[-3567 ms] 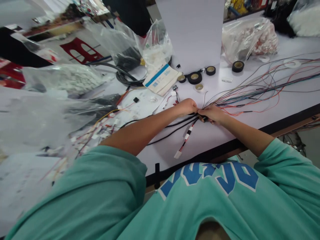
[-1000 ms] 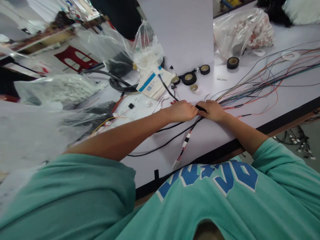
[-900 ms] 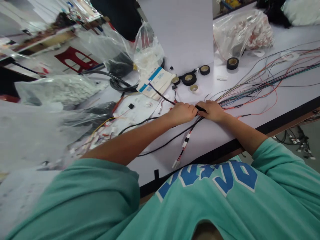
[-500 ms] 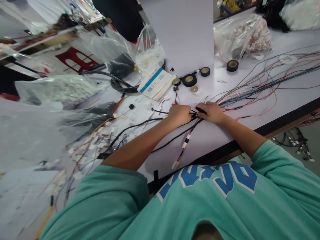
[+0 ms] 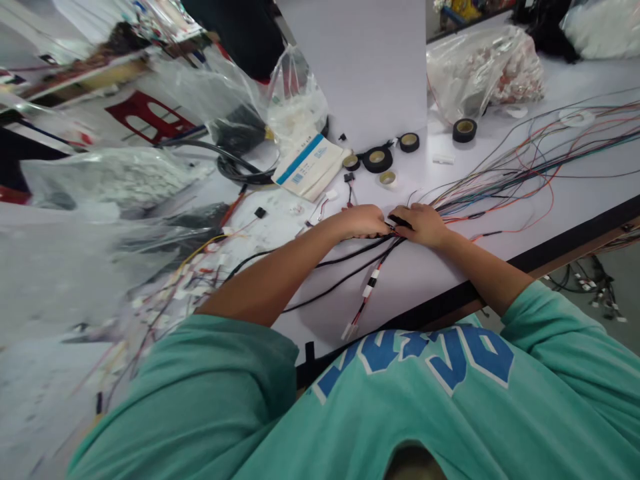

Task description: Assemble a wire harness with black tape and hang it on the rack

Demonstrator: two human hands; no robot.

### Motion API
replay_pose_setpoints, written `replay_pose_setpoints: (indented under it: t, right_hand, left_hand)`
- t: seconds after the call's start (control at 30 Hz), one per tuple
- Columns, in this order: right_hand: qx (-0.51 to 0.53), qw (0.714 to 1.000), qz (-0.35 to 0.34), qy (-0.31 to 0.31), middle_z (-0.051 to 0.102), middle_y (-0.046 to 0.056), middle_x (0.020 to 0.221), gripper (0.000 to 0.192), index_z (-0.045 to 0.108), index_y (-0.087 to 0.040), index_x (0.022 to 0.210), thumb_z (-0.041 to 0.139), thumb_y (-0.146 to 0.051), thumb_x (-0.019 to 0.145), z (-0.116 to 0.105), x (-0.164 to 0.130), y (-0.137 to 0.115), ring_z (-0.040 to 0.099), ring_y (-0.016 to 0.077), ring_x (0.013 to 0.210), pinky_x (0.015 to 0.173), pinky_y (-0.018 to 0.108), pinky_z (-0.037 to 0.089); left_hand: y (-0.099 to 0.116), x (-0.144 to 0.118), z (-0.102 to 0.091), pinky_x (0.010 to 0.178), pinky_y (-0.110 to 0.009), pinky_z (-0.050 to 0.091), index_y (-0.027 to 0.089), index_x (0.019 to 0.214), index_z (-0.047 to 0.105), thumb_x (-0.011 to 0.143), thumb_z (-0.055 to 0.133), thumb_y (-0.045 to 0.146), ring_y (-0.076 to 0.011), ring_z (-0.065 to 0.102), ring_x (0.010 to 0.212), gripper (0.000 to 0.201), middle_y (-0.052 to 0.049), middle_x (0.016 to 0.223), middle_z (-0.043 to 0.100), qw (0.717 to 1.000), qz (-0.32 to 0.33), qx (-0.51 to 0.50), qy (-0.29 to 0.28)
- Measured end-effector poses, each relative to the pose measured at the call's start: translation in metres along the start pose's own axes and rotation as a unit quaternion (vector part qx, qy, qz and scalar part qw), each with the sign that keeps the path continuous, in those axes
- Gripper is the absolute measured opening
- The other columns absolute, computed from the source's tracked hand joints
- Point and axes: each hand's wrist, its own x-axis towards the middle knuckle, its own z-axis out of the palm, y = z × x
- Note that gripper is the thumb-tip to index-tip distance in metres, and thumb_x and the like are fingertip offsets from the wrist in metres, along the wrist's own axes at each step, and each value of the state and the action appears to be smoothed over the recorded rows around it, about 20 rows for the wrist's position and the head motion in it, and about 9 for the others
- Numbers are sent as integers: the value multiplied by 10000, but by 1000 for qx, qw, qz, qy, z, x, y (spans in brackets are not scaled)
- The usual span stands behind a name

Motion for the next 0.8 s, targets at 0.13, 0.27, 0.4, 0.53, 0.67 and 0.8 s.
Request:
replay_pose_setpoints:
  t: [0.13,0.27,0.4,0.53,0.67,0.8]
  right_hand:
    - [2,1000,4,0,645,122,1008,432,547,-153,1224,455,-293,826,0,0,-1,546,250,904,747,326,346]
    - [13,1000,-4,5,645,109,972,422,552,-155,1210,453,-293,824,2,0,1,541,239,887,748,318,340]
    - [14,1000,-1,13,647,109,959,416,556,-156,1200,447,-302,826,3,0,2,540,237,872,738,317,340]
    - [11,1000,-8,16,652,110,981,412,561,-154,1198,455,-294,825,3,0,2,544,237,881,746,320,348]
    - [19,1000,-7,19,656,106,985,411,559,-154,1202,462,-294,828,4,1,3,546,231,879,759,323,360]
    - [30,999,-11,26,657,100,992,408,557,-167,1204,454,-294,830,6,0,5,544,227,876,767,323,373]
  left_hand:
    - [-1,1,4,503,-251,330,185,582,555,604,523,179,-126,476,520,39,10,522,513,993,58,65,77]
    - [-10,3,9,486,-234,344,179,656,562,650,523,195,-111,471,491,43,27,526,503,996,48,-34,65]
    - [-22,7,21,562,-224,376,175,649,522,670,518,168,-107,498,567,22,35,581,526,977,153,-46,141]
    - [-32,8,35,605,-244,385,178,623,494,717,479,162,-125,514,615,96,20,609,542,951,224,16,215]
    - [-40,10,41,697,-283,438,171,738,564,754,452,156,-169,575,769,115,-43,794,629,926,263,41,269]
    - [-51,12,43,797,-333,462,171,821,616,777,460,159,-197,601,885,162,-71,894,668,908,289,45,299]
